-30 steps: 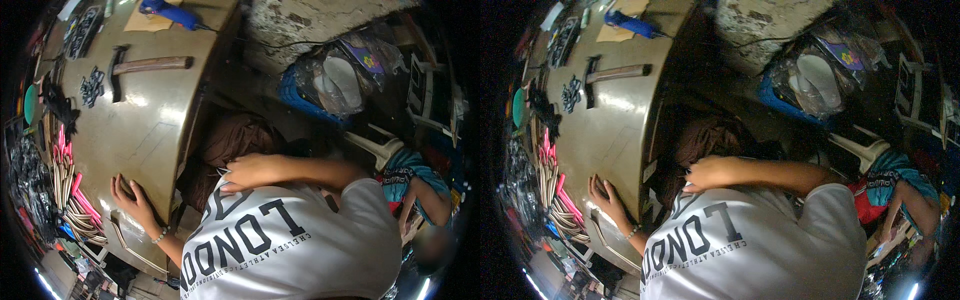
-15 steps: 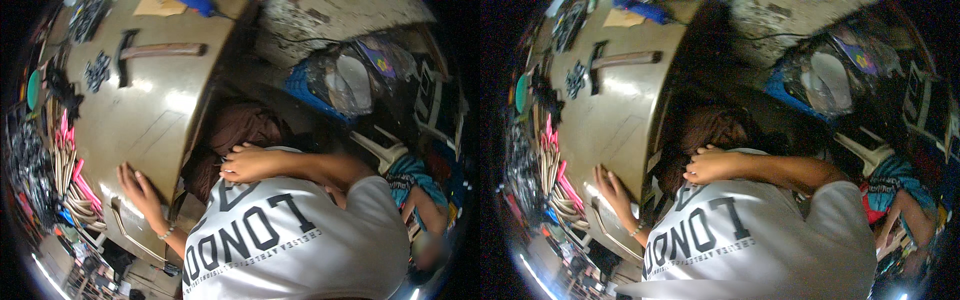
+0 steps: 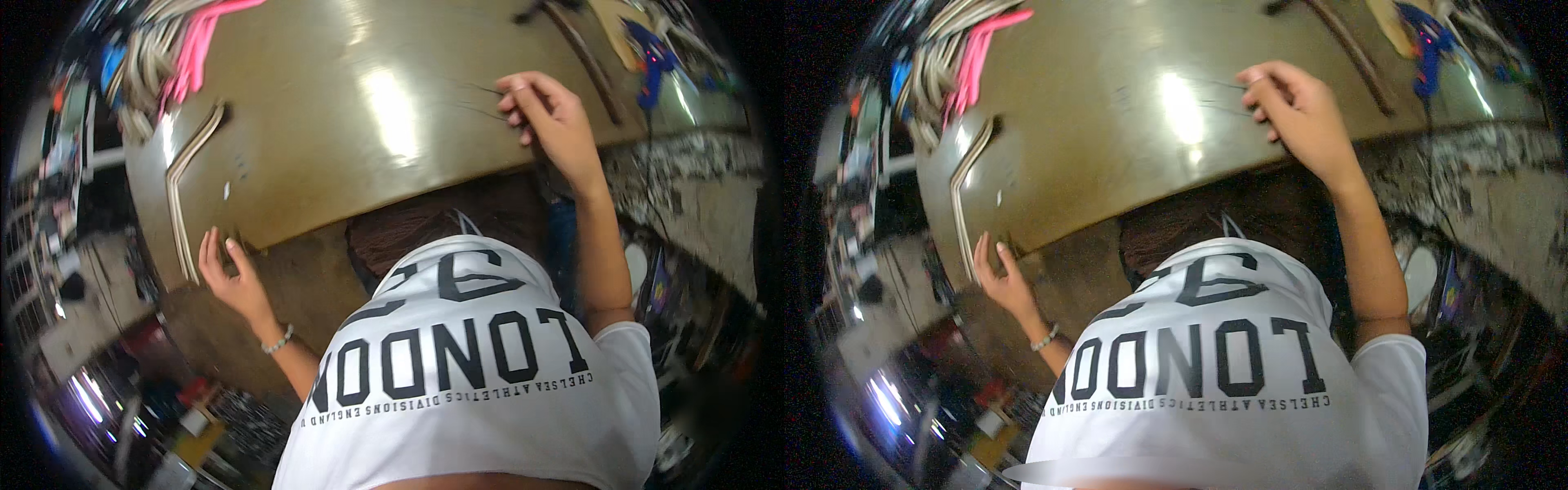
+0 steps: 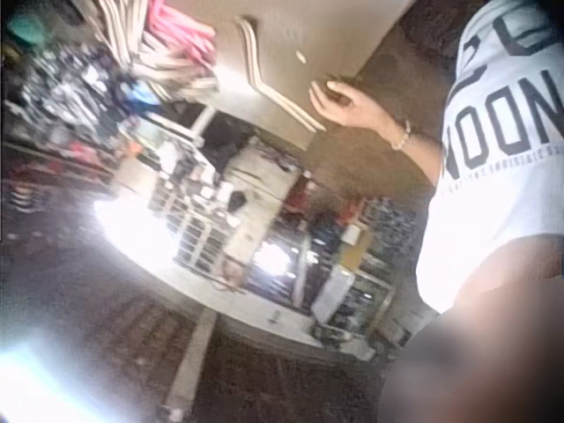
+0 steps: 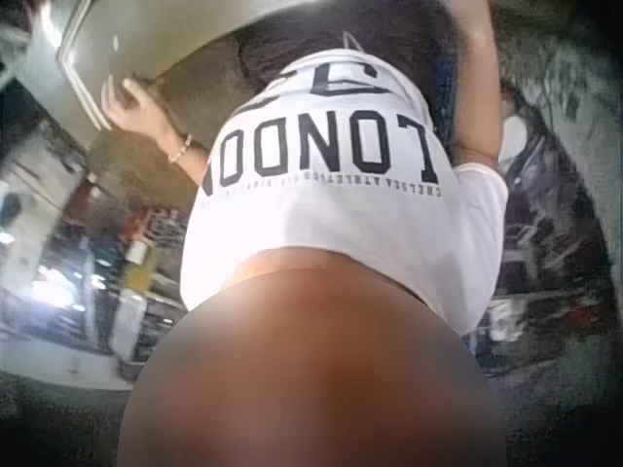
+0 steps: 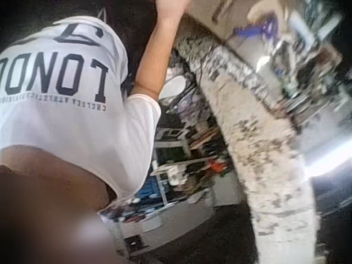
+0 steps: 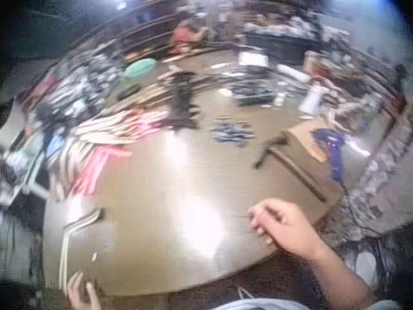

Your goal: The person assembles decorative strips by cutting small pieces from a plastic bag, then using a hot glue gun to attach them to a black strip and a gold-colored strip on a workbench. The person repeatedly applies glue and presses the pieces into place.

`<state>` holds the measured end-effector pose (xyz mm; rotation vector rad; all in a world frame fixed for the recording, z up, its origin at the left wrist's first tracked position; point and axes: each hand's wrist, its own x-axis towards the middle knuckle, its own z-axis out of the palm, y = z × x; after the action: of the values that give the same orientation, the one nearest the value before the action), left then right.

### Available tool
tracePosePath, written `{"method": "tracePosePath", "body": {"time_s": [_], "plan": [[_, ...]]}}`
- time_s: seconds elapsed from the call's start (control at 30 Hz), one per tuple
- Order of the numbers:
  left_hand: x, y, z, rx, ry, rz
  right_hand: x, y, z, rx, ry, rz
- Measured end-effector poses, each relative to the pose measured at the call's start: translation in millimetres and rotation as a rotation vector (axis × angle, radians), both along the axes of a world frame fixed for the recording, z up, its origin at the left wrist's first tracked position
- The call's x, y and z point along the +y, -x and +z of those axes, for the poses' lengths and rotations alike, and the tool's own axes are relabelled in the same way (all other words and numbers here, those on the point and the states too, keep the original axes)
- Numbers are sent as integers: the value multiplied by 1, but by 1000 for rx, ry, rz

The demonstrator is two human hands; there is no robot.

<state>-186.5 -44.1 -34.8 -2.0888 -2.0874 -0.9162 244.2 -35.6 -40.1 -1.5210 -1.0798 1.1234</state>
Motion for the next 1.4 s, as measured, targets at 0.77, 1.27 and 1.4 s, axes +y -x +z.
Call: {"method": "tracePosePath", "body": {"time_s": [0.77,1.27,1.4], "plan": [[-2,-29,-143,-2337,176,488,-81,47,-41,-746,-408,341],[3,-109,-36,-434,1045,-741,-77,-41,-143,1119,197,-849],[10,-144,-8,-499,1276,-1280,-90,-33,-128,1002,174,-762]]}}
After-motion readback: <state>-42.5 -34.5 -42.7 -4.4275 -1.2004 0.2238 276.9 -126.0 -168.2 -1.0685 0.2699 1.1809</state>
